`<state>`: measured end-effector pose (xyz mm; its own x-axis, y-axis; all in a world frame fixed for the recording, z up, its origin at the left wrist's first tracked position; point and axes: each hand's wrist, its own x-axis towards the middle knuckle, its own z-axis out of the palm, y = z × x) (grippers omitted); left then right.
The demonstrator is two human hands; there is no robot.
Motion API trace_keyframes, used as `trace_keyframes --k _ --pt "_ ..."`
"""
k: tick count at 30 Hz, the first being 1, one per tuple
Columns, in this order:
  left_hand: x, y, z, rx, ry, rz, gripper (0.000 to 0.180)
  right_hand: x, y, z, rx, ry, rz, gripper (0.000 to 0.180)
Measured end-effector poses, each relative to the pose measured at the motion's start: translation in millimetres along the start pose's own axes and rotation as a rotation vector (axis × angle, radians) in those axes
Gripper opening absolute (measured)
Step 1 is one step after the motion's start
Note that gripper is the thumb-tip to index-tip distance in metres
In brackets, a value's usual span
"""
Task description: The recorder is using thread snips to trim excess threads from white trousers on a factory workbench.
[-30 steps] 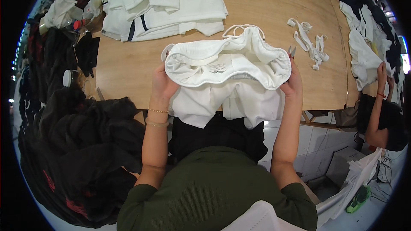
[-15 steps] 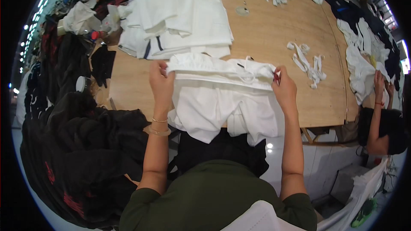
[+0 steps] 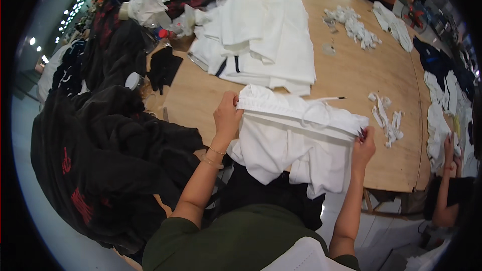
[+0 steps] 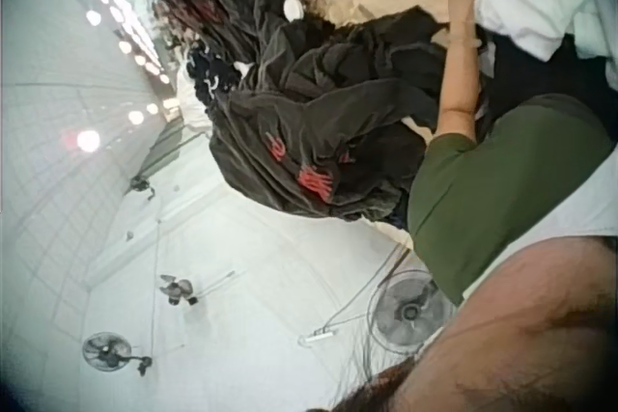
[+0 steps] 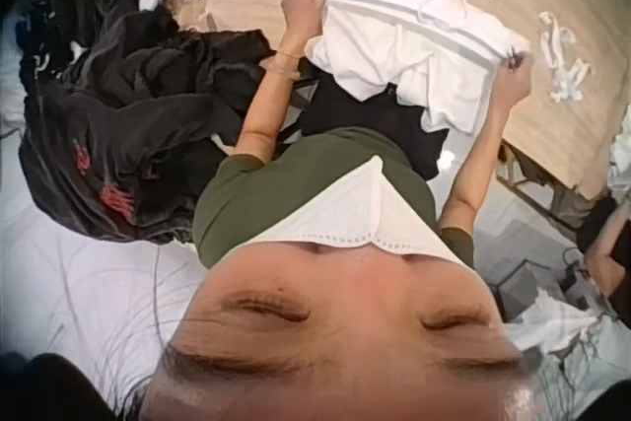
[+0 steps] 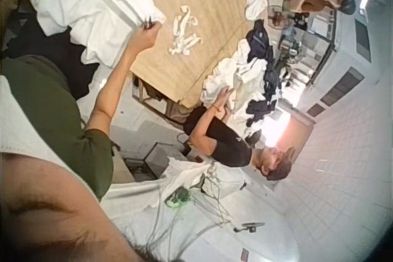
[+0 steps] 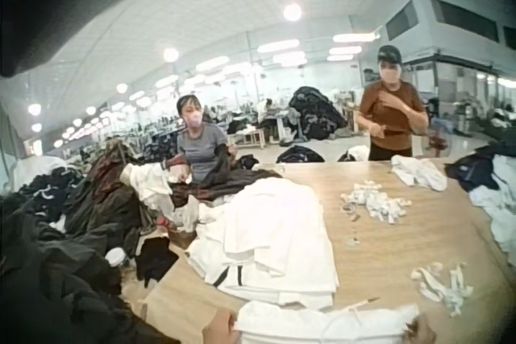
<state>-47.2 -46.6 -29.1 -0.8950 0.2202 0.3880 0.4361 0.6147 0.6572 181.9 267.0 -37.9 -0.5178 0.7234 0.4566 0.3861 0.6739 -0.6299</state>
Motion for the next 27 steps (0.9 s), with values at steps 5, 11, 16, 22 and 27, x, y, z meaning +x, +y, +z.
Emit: trace_keyframes --k 5,11,16,22,27 --pt "-19.1 -21.4 -5.7 -0.079 -0.505 -0.138 0.032 -14.8 -19.5 -5.9 0.06 -0.524 0.17 0.023" --pt "-22.9 31.9 -27.6 -0.443 -0.263 -0.192 0.011 9.1 -38.8 -21.9 0.331 -0.393 0.148 0.013" --pt "-51.2 108.3 33.5 -0.485 -0.499 0.054 0.033 19.2 -76.9 16.3 0.231 -0.513 -0.083 0.021" --pt "-39.2 93.3 74.2 -0.48 -0.535 -0.144 0.032 -4.5 -77.0 24.6 -0.152 -0.641 -0.164 0.013" --pt "-49.4 81.4 48.4 -0.903 -0.874 -0.356 0.021 -14.2 -63.4 3.3 -0.023 -0.624 -0.022 0.015"
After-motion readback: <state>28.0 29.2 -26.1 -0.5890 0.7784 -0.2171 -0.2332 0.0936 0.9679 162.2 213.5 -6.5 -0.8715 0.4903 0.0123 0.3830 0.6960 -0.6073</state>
